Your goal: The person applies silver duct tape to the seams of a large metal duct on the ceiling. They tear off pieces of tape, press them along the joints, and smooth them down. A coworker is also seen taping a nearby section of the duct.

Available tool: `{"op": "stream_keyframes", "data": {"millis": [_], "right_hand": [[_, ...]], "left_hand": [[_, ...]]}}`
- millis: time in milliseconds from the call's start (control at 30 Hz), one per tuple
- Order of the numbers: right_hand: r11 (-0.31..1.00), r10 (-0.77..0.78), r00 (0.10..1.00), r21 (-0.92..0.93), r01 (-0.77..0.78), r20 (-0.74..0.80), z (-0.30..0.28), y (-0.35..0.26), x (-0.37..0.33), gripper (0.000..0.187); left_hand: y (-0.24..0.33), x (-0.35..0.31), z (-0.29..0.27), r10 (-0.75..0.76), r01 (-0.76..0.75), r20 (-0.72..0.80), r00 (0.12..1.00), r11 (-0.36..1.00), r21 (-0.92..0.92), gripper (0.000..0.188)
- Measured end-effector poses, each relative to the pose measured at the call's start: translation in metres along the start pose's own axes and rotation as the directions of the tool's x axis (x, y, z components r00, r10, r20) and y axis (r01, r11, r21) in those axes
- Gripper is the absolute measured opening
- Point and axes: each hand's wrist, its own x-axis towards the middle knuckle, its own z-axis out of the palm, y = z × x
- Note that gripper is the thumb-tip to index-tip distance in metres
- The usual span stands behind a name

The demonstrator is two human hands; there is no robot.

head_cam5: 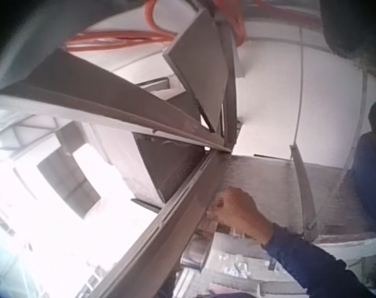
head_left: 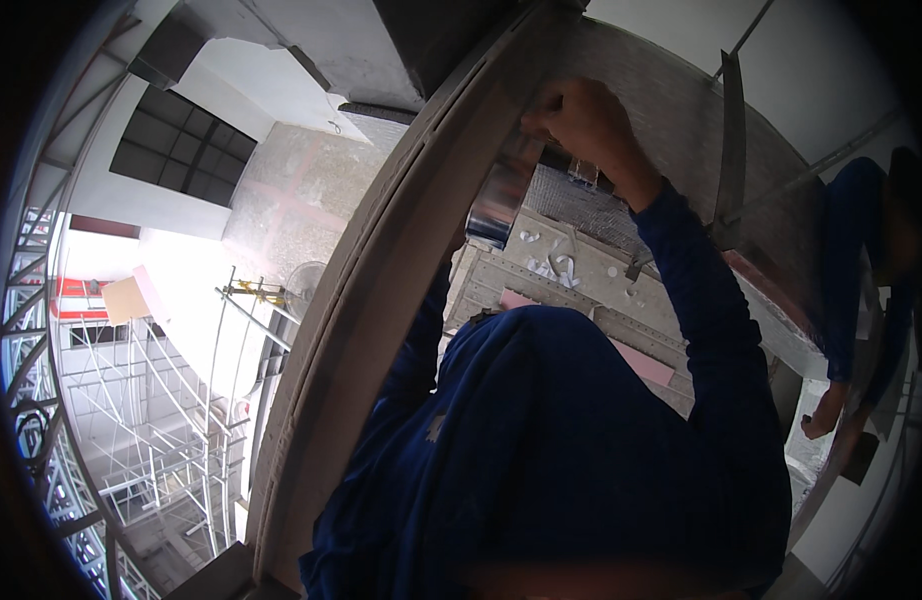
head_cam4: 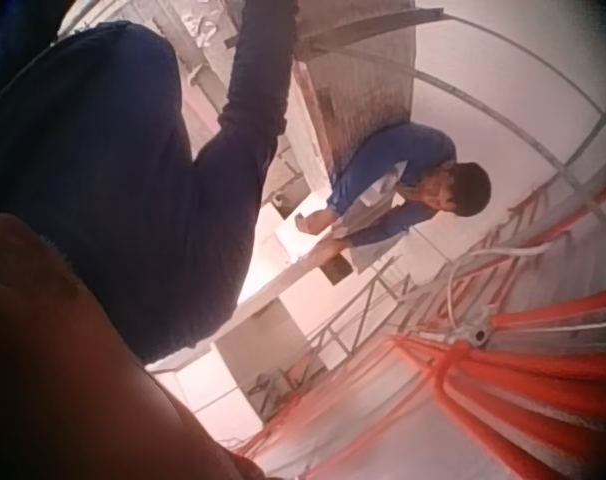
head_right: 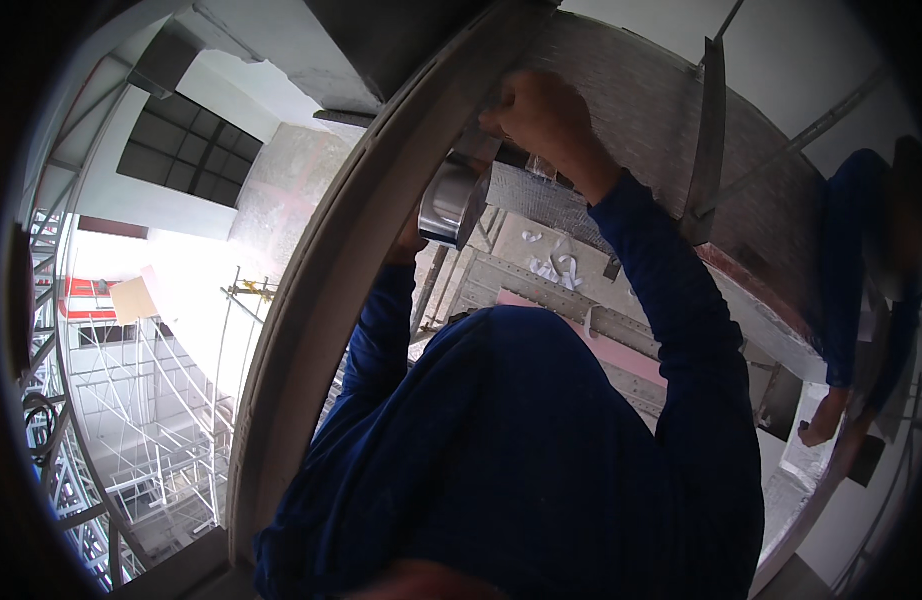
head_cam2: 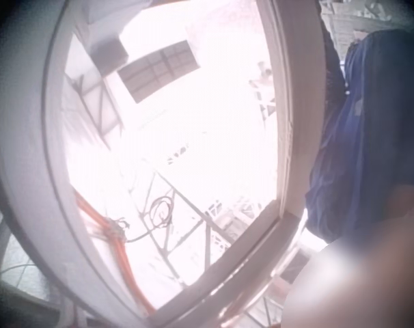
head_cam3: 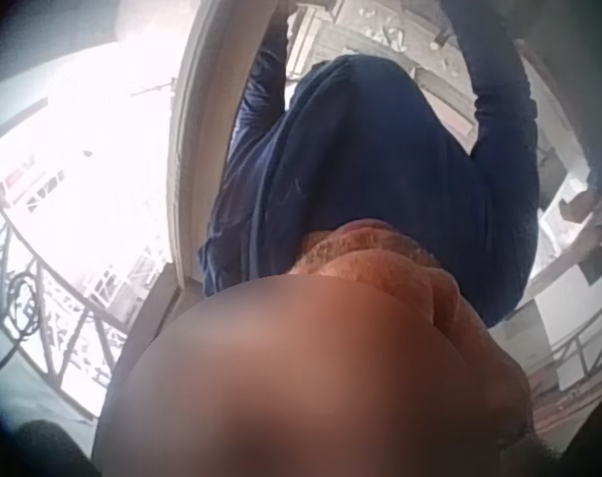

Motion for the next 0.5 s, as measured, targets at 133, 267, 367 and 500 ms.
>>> {"op": "stream_keyframes", "data": {"millis": [133, 267, 367, 500], "right_hand": [[0.999, 0.008, 0.998, 0.040, -0.010, 0.056, -0.002, 0.004, 0.004, 0.041], [0.993, -0.105, 0.993, -0.063, 0.102, -0.045, 0.012, 0.005, 0.005, 0.045], [0.988, -0.149, 0.983, -0.064, 0.143, -0.109, 0.018, 0.007, 0.004, 0.049], [0.996, -0.077, 0.997, 0.049, 0.076, 0.019, 0.007, 0.009, 0.007, 0.045]], "left_hand": [[0.001, -0.001, -0.001, 0.012, -0.012, 0.004, 1.000, 1.000, 0.003, 0.032], [0.002, 0.000, -0.001, 0.022, -0.022, 0.004, 1.000, 1.000, 0.002, 0.032], [0.002, 0.000, -0.002, 0.035, -0.035, 0.002, 0.999, 0.999, 0.005, 0.032], [0.002, -0.001, -0.001, 0.056, -0.056, -0.006, 0.998, 0.998, 0.009, 0.033]]}}
